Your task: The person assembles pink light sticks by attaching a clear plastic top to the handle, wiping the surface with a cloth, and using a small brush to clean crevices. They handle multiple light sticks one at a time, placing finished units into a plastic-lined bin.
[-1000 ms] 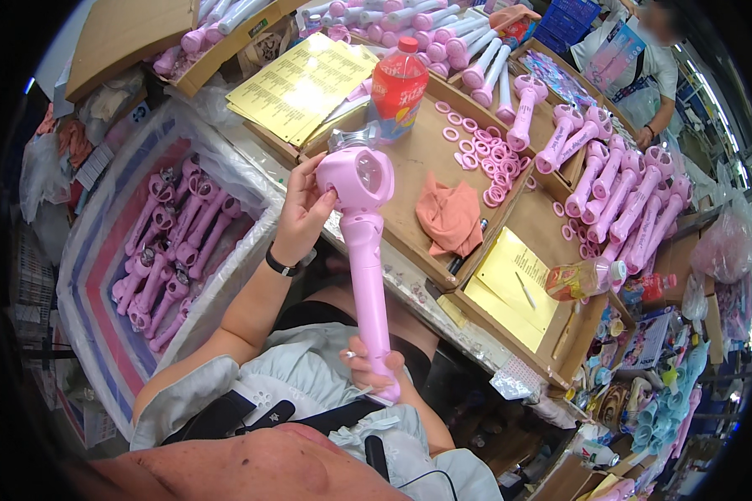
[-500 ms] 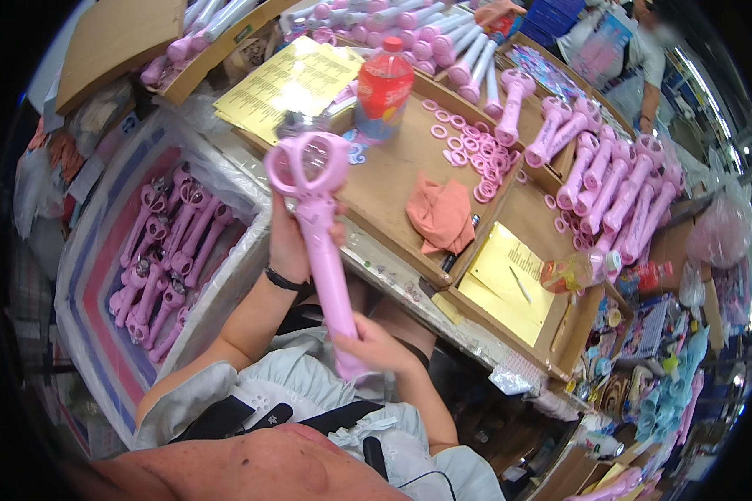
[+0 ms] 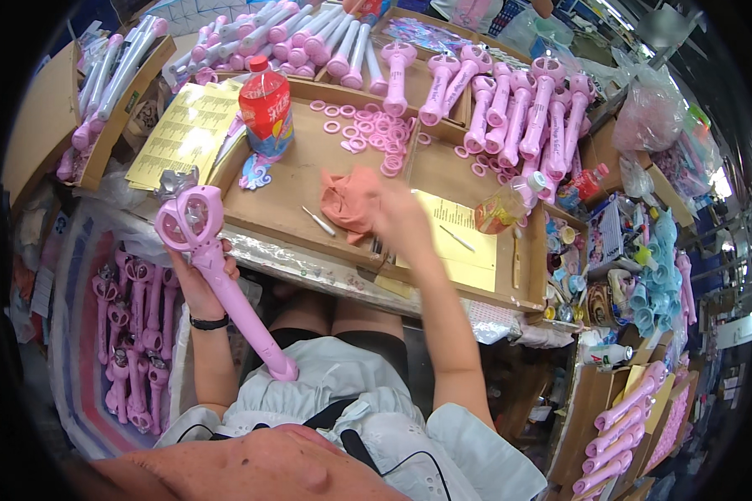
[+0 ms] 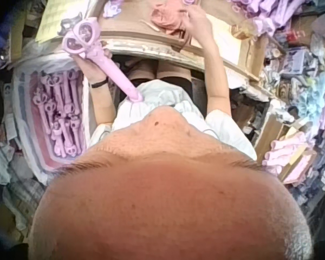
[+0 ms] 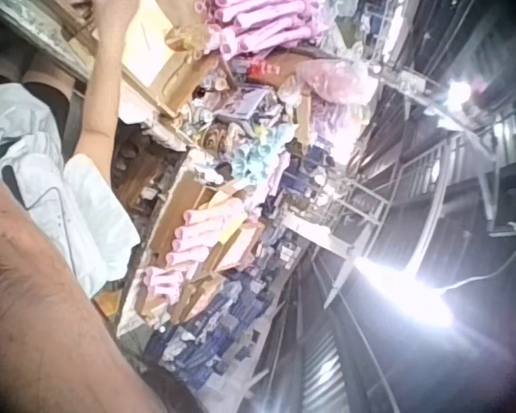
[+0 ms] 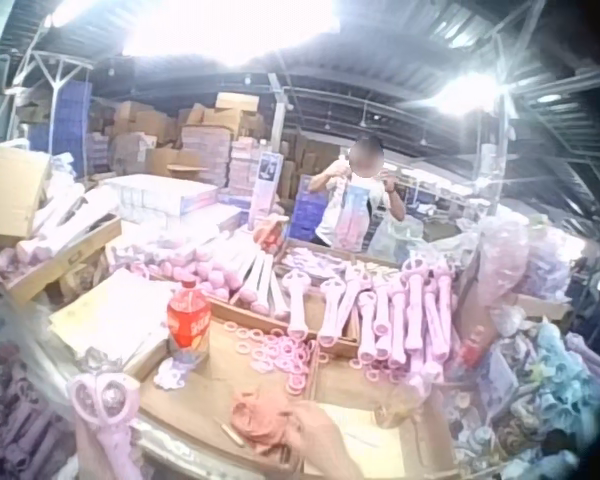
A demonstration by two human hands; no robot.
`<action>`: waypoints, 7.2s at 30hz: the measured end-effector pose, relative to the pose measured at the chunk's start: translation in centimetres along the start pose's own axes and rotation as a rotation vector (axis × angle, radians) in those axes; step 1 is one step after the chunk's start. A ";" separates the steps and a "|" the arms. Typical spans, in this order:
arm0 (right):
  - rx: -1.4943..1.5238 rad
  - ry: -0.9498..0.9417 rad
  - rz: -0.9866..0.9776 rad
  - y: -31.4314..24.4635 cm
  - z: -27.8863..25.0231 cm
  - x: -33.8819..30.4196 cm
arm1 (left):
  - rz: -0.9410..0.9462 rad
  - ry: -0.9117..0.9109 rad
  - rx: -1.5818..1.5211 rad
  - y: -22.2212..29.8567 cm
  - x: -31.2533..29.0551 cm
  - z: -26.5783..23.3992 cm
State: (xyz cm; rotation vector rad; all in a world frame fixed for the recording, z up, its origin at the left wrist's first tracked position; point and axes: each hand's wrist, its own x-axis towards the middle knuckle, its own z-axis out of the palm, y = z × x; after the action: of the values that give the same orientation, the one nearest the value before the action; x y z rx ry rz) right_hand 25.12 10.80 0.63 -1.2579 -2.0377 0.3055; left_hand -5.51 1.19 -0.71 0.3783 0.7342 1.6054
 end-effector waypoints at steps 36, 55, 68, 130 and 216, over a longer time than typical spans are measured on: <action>-0.494 0.089 -0.012 15.6 -2.0 -4.2 | -0.035 -0.111 0.024 -1.7 0.5 1.0; -0.467 -0.001 -0.002 14.2 -3.0 -4.4 | -0.036 -0.107 -0.019 -1.6 0.5 0.3; -0.148 -0.191 -0.085 14.3 -5.6 -5.3 | -0.007 -0.160 0.054 -1.5 -0.1 -0.3; 0.981 0.213 0.463 -12.2 -0.4 -7.0 | 0.095 -0.273 -0.110 -4.1 -6.8 2.8; 1.251 -0.469 0.605 -9.9 5.4 -11.8 | 0.215 -0.303 0.444 -7.1 -3.1 5.6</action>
State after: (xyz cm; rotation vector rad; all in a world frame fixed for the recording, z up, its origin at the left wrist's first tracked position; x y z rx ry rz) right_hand 17.89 -3.30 -3.27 -0.9137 -1.1974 1.9275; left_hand 3.98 -0.22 -0.66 1.0292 0.8324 1.5278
